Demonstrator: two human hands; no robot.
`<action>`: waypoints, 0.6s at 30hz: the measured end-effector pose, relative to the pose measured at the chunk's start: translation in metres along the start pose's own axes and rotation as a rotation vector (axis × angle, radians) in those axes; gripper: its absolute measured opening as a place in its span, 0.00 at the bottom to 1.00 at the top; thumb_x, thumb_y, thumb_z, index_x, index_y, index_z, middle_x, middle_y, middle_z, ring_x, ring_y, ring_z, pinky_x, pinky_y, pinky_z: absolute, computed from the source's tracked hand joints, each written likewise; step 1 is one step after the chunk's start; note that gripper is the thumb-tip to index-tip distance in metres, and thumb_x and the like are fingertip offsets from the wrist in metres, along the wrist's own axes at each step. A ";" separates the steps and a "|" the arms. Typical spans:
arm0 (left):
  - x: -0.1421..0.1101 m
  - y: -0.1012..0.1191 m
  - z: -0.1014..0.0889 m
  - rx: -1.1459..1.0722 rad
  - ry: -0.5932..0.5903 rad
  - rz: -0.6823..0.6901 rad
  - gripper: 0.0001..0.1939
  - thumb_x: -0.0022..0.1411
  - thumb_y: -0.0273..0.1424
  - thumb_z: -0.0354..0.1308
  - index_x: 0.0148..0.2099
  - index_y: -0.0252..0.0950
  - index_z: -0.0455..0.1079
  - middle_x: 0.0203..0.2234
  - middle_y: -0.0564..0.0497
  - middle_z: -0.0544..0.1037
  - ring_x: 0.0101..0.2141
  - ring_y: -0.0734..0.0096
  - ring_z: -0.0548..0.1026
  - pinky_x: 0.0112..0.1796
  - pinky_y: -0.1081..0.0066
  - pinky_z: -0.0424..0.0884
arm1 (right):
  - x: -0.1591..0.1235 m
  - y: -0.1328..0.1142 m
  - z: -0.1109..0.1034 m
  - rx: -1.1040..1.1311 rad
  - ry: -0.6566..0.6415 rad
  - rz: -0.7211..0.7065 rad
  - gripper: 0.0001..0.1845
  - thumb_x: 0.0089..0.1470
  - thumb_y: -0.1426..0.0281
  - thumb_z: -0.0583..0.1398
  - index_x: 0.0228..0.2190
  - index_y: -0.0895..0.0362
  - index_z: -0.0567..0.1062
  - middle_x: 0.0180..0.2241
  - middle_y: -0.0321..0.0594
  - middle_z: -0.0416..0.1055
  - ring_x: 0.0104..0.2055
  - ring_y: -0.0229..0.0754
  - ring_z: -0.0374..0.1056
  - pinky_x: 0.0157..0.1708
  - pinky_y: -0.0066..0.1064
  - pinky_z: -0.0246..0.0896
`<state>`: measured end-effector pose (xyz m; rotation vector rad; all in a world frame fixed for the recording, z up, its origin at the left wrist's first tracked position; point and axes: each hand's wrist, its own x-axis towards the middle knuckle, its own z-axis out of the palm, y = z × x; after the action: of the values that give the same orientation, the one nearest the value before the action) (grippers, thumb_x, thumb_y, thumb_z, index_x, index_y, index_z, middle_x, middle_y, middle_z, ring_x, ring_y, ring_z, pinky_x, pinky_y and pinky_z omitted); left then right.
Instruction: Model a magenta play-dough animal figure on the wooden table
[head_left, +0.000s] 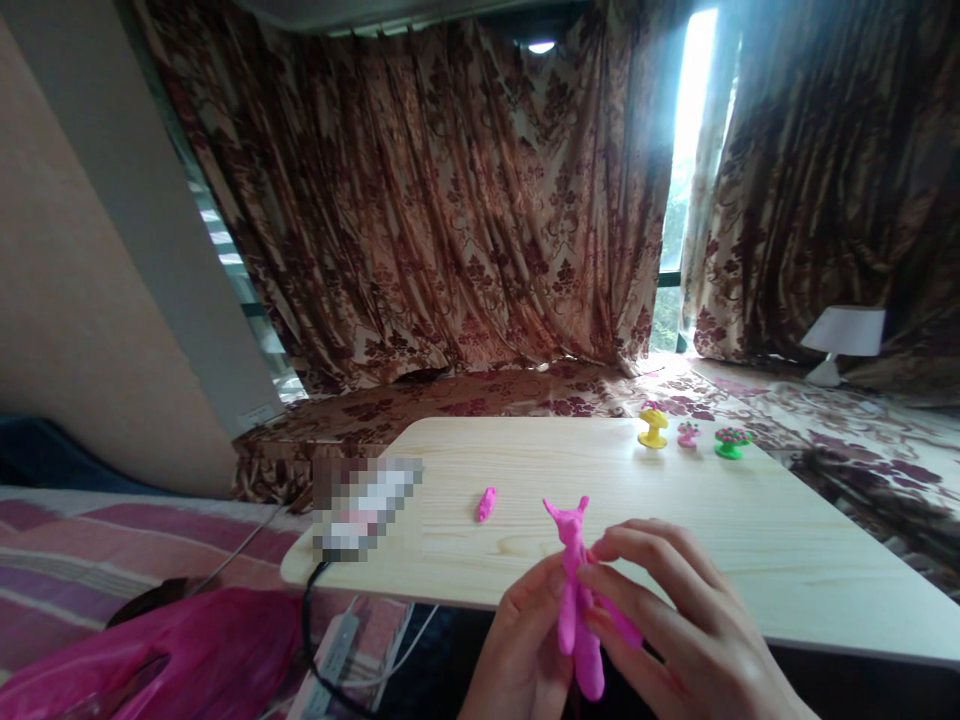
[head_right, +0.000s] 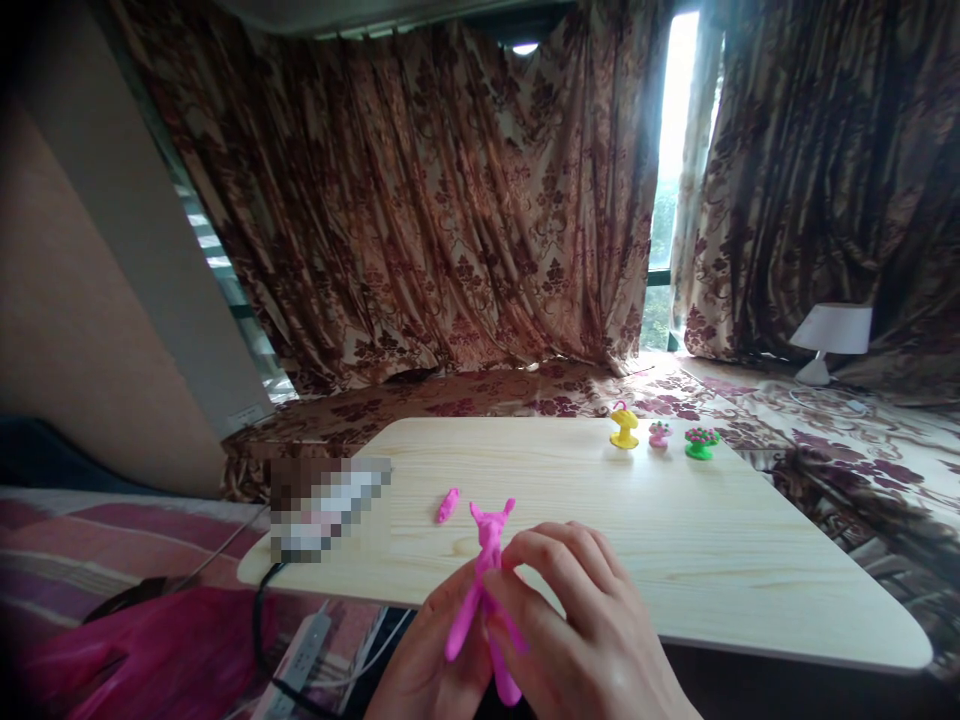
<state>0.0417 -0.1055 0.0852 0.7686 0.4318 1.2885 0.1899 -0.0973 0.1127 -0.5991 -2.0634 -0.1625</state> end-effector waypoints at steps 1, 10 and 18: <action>0.000 0.000 -0.003 0.005 0.005 0.005 0.12 0.56 0.37 0.60 0.39 0.37 0.76 0.35 0.48 0.78 0.36 0.66 0.73 0.37 0.70 0.66 | -0.003 0.001 0.000 -0.003 -0.003 0.043 0.20 0.52 0.76 0.59 0.47 0.57 0.69 0.42 0.47 0.69 0.45 0.46 0.65 0.41 0.35 0.67; 0.004 -0.005 -0.010 0.050 -0.112 -0.018 0.19 0.54 0.37 0.61 0.48 0.39 0.73 0.49 0.47 0.73 0.50 0.59 0.68 0.52 0.63 0.58 | -0.025 0.000 0.024 0.376 0.030 0.358 0.20 0.52 0.75 0.59 0.47 0.49 0.67 0.42 0.37 0.71 0.44 0.42 0.69 0.42 0.25 0.66; -0.001 0.004 -0.011 0.544 0.213 0.298 0.13 0.59 0.40 0.55 0.41 0.39 0.75 0.44 0.48 0.75 0.52 0.56 0.65 0.54 0.60 0.54 | -0.027 0.008 0.027 0.375 0.178 0.449 0.10 0.53 0.76 0.58 0.38 0.52 0.68 0.33 0.35 0.67 0.37 0.38 0.67 0.35 0.25 0.64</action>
<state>0.0310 -0.1035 0.0800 1.1871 0.8883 1.5606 0.1841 -0.0906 0.0749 -0.7622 -1.6809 0.4092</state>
